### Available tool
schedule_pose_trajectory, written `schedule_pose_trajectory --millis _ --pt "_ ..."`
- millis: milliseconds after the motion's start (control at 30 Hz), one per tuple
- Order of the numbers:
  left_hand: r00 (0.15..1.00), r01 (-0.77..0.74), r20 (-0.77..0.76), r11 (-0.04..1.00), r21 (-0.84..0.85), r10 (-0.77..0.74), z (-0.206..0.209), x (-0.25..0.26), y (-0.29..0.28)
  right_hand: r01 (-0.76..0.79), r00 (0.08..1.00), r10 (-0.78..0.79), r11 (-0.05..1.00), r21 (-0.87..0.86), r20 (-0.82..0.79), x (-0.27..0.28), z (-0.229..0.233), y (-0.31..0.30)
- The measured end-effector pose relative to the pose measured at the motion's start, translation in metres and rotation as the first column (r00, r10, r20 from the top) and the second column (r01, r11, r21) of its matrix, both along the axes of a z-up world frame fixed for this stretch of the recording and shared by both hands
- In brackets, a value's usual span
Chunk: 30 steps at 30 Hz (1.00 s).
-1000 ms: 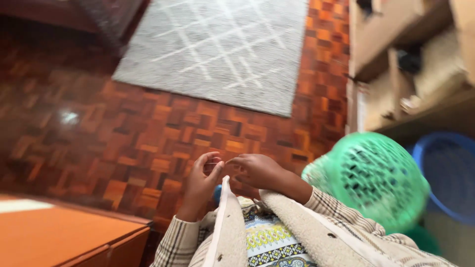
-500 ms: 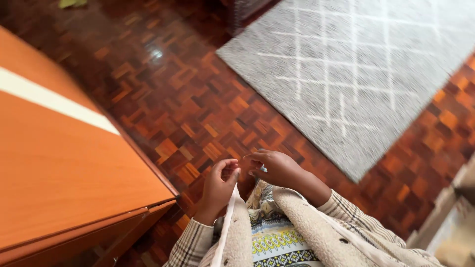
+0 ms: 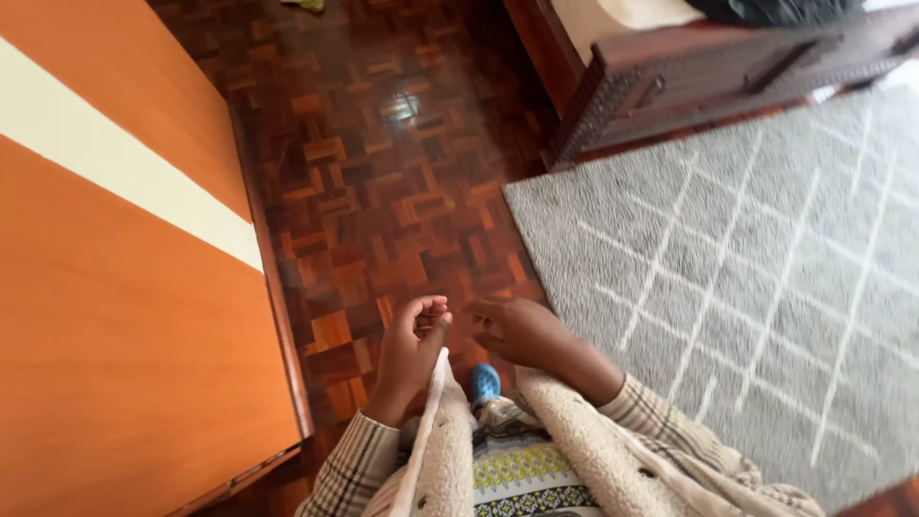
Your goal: Emptying a nightstand drawer, disposing of trash in bins, and organizing remaining items on the tabletop.
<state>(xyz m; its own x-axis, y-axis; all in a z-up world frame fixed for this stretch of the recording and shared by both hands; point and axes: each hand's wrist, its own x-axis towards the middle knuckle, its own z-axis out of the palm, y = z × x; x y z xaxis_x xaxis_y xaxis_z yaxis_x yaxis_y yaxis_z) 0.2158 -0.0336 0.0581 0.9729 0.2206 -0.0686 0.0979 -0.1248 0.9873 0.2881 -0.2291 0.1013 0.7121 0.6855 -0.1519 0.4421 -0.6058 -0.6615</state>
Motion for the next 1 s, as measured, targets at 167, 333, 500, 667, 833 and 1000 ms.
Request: schedule_pose_trajectory --millis 167,333,500,667,833,1000 --pt "0.998 -0.069 0.005 0.998 -0.011 0.069 -0.015 0.076 0.008 -0.113 0.993 0.113 0.994 0.013 -0.022 0.092 -0.015 0.016" --pt "0.990 -0.104 -0.095 0.994 -0.027 0.101 -0.048 0.166 0.044 -0.162 0.985 0.164 0.986 0.036 -0.062 0.188 -0.032 0.050" --pt "0.997 -0.069 -0.036 0.997 -0.039 0.068 -0.050 0.290 0.099 -0.116 0.986 0.119 0.993 0.036 -0.117 0.302 -0.024 0.097" --pt "1.000 -0.017 0.012 0.999 0.046 0.016 -0.003 0.418 0.151 -0.047 0.997 0.043 0.998 -0.049 -0.069 0.416 -0.007 0.152" --pt "0.998 0.020 0.062 0.999 0.049 -0.023 -0.005 0.513 0.173 -0.042 0.998 0.045 0.997 0.069 -0.050 0.508 -0.012 0.183" --pt "0.996 0.067 0.051 0.998 0.013 -0.067 -0.008 0.599 0.192 -0.013 0.998 0.013 1.000 0.003 -0.055 0.603 -0.016 0.209"
